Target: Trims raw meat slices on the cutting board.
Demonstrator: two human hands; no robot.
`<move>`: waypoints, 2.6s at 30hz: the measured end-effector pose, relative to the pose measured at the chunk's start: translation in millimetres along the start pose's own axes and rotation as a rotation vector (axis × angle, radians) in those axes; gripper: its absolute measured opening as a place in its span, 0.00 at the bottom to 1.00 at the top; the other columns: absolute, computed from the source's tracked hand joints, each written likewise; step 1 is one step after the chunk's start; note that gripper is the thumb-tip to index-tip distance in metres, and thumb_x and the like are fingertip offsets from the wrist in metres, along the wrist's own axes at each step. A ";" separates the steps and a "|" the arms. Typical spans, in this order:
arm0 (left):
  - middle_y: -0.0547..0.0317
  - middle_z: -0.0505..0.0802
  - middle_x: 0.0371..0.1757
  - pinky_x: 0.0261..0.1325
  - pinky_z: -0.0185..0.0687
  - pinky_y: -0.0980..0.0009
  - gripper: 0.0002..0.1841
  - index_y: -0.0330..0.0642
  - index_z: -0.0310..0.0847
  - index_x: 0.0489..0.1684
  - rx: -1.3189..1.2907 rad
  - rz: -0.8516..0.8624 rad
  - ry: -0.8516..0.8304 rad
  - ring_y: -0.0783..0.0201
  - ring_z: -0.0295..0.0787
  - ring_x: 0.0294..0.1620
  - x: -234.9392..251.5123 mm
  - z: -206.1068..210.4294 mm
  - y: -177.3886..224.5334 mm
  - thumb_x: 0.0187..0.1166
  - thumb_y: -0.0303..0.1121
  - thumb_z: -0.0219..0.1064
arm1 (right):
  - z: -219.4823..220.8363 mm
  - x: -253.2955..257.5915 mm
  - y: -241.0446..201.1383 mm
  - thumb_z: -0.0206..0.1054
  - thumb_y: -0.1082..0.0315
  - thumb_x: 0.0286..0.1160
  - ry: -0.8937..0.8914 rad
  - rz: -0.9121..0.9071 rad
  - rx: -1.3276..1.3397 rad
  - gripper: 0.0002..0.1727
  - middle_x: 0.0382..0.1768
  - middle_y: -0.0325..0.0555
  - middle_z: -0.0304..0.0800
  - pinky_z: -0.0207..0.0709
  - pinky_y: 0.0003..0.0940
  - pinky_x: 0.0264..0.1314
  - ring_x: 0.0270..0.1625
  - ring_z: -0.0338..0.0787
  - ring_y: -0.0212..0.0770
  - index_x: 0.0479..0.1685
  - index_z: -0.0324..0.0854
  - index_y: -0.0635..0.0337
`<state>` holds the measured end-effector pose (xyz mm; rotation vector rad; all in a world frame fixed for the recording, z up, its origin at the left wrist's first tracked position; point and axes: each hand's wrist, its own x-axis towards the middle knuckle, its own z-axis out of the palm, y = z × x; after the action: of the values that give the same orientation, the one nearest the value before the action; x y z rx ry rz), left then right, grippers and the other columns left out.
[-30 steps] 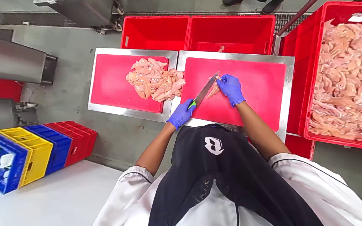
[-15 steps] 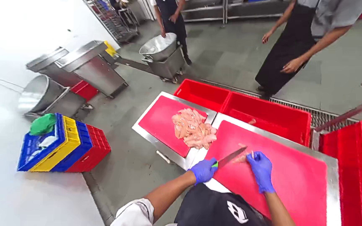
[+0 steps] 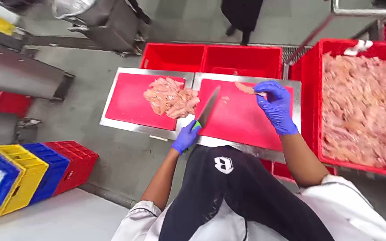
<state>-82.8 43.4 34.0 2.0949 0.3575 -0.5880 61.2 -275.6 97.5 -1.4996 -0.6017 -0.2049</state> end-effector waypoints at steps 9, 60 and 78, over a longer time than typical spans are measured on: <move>0.63 0.85 0.23 0.20 0.82 0.69 0.26 0.36 0.69 0.81 -0.210 0.061 0.203 0.69 0.80 0.16 -61.8 -6.4 -67.8 0.89 0.41 0.54 | 2.0 -106.7 51.7 0.65 0.61 0.75 -0.788 0.698 -0.535 0.19 0.58 0.55 0.91 0.78 0.63 0.63 0.59 0.90 0.56 0.63 0.88 0.55; 0.38 0.94 0.45 0.54 0.86 0.36 0.23 0.41 0.78 0.75 0.069 -0.037 0.159 0.41 0.94 0.46 -67.2 -45.2 -96.3 0.89 0.46 0.59 | 97.3 51.0 9.1 0.45 0.49 0.95 -0.267 1.037 0.141 0.20 0.14 0.26 0.73 0.61 0.13 0.12 0.10 0.65 0.19 0.36 0.74 0.48; 0.39 0.91 0.62 0.71 0.80 0.37 0.26 0.45 0.73 0.80 0.387 -0.063 -0.044 0.40 0.89 0.67 51.7 14.2 23.1 0.92 0.50 0.51 | 18.3 -115.0 121.8 0.67 0.77 0.72 -0.235 0.286 -0.903 0.17 0.60 0.61 0.90 0.83 0.56 0.66 0.64 0.90 0.61 0.59 0.91 0.58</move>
<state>-32.3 20.4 15.7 2.4418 0.3033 -0.7901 19.3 -274.3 -65.7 -2.4887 -0.4860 -0.0729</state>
